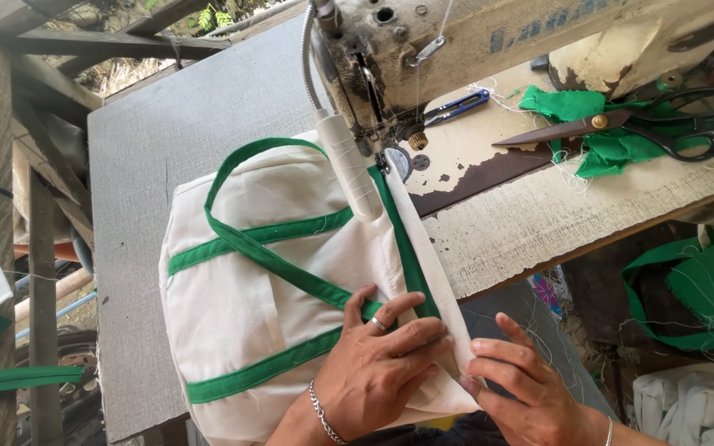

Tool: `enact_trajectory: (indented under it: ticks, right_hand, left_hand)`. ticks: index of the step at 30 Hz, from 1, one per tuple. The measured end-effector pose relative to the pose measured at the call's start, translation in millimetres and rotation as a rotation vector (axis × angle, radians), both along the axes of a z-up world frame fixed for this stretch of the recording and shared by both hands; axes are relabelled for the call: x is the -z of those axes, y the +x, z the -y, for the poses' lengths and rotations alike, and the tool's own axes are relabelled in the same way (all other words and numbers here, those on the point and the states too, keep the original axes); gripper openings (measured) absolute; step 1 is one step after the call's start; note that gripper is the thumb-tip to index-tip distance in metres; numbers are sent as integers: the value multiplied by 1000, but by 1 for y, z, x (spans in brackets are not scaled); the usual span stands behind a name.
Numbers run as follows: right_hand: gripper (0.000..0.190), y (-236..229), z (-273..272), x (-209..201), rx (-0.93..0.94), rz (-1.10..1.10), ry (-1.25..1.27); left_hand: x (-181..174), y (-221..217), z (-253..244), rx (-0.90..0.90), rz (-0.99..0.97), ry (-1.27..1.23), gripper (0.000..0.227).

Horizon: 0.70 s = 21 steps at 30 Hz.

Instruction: Sewing green straps onto a white canvas tote bag using an industrial sewing machine

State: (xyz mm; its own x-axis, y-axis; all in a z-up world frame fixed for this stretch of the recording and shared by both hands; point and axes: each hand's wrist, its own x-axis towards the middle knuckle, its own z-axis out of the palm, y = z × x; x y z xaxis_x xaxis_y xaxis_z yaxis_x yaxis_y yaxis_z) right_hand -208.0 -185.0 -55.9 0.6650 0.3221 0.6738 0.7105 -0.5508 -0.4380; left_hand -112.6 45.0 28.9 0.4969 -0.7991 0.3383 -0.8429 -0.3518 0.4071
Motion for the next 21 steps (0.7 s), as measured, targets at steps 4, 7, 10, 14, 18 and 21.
enact_trajectory:
  ticks: [4,7,10,14,18,21]
  right_hand:
    - [10,-7,1,10,42,-44,34]
    - [12,-6,1,11,19,-55,33]
    - [13,-2,1,1,-39,-90,40]
    - [18,4,3,-12,-83,-110,26]
    - [22,6,4,-16,-42,-63,-22]
    - [33,8,6,-15,-108,-23,-25]
  left_hand:
    - [-3,1,-2,81,-32,62,31]
    - [4,1,-7,110,-25,82,36]
    - [6,2,-8,124,-26,53,36]
    - [-15,3,0,82,-56,-115,27]
    - [-23,6,11,-28,23,-250,21]
    - [-7,10,8,-179,84,98,46]
